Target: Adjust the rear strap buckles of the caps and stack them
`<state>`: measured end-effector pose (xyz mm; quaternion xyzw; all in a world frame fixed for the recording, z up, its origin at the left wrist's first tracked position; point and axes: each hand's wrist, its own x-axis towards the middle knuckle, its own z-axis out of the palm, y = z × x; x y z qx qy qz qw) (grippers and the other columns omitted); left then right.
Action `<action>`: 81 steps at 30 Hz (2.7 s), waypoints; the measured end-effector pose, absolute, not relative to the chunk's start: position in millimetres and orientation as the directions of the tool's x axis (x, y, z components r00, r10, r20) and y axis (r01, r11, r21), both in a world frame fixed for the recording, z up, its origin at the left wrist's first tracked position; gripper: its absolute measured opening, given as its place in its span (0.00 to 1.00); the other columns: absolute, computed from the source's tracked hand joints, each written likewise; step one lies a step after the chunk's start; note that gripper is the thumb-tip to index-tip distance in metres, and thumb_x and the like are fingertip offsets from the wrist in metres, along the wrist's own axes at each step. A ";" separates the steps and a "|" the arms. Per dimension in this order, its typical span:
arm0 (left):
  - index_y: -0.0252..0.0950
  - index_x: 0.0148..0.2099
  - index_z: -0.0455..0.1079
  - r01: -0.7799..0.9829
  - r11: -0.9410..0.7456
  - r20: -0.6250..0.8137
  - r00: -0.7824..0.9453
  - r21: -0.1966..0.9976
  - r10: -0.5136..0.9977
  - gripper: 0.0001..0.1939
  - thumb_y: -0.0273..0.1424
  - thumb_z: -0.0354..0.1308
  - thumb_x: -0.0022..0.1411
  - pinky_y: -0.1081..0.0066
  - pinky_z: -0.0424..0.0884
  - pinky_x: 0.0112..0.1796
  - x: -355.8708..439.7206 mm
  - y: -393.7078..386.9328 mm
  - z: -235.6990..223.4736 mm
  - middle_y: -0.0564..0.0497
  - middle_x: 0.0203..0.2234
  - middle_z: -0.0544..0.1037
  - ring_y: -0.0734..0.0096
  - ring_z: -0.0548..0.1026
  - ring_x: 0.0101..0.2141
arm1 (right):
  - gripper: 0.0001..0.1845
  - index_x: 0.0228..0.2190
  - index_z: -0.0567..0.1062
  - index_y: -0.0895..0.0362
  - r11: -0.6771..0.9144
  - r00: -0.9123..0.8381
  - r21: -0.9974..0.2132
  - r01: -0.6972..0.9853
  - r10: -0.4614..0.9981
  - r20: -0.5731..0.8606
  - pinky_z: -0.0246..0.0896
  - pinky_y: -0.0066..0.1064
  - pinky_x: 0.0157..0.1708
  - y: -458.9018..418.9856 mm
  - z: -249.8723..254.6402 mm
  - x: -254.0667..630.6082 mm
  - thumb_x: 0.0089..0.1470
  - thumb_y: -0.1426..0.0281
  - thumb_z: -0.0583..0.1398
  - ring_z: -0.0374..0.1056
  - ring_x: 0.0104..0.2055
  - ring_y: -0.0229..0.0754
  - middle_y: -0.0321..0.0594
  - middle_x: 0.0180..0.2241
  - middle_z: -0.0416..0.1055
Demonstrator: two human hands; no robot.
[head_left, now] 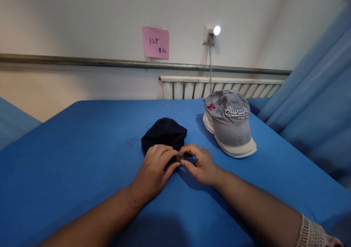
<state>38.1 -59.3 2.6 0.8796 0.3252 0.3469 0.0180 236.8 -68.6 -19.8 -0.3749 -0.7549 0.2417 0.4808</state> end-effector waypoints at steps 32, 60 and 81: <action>0.39 0.43 0.71 0.615 -0.652 0.535 0.403 0.443 0.743 0.07 0.33 0.60 0.62 0.60 0.69 0.43 32.0 -51.5 9.3 0.51 0.34 0.78 0.63 0.75 0.37 | 0.06 0.37 0.74 0.55 0.471 0.045 -0.865 0.174 0.874 0.485 0.67 0.31 0.34 -61.5 -23.3 243.3 0.54 0.72 0.61 0.70 0.30 0.38 0.36 0.28 0.73; 0.40 0.46 0.71 0.587 -0.770 0.613 0.519 0.250 0.595 0.08 0.31 0.61 0.64 0.57 0.65 0.46 33.2 -53.6 14.2 0.51 0.36 0.80 0.63 0.75 0.38 | 0.17 0.51 0.67 0.55 0.735 -0.333 -0.428 0.526 0.641 0.692 0.65 0.45 0.51 -62.4 -17.5 231.2 0.60 0.76 0.56 0.67 0.51 0.49 0.49 0.48 0.69; 0.37 0.46 0.73 0.581 -0.796 0.644 0.546 0.169 0.535 0.08 0.32 0.59 0.66 0.58 0.64 0.45 32.7 -52.3 17.3 0.49 0.35 0.80 0.63 0.75 0.37 | 0.18 0.54 0.68 0.55 0.769 -0.370 -0.368 0.523 0.594 0.715 0.67 0.43 0.51 -61.8 -15.0 240.6 0.63 0.73 0.56 0.68 0.52 0.47 0.48 0.51 0.70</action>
